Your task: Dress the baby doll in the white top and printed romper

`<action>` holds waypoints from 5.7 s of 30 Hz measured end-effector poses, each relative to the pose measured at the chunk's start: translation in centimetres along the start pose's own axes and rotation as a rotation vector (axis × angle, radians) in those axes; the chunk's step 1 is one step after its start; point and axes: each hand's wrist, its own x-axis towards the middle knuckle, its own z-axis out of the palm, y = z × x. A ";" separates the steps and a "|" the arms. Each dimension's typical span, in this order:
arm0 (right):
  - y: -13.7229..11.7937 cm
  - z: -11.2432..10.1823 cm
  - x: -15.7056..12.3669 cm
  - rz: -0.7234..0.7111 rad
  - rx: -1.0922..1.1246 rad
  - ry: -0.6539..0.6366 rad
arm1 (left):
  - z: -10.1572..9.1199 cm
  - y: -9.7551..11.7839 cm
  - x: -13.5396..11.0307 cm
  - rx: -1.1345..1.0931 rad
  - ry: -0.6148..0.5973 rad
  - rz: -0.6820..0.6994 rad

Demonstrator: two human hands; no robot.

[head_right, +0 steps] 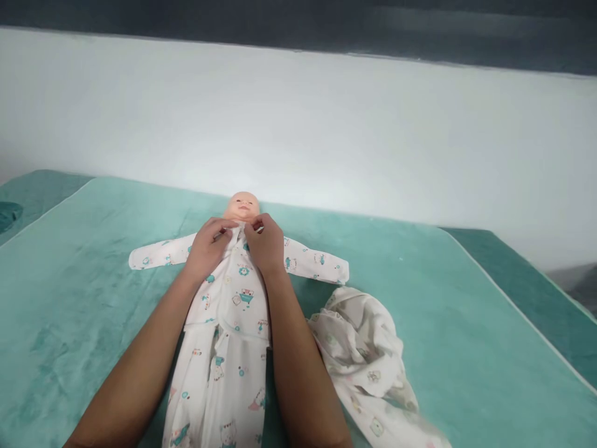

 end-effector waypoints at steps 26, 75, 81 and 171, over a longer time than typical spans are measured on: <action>0.6 -2.6 -5.4 -0.290 0.298 -0.212 | -1.9 1.2 -3.8 0.004 -0.168 0.030; 2.0 -5.3 -4.7 0.150 -0.090 -0.053 | -5.2 0.0 -3.5 0.208 0.092 -0.311; 3.9 -6.4 -3.8 0.126 -0.162 0.008 | -7.7 -1.3 -4.1 0.568 0.187 -0.380; -8.9 5.1 -0.9 -0.417 -0.908 -0.676 | -6.8 -6.7 -2.1 0.121 0.611 0.009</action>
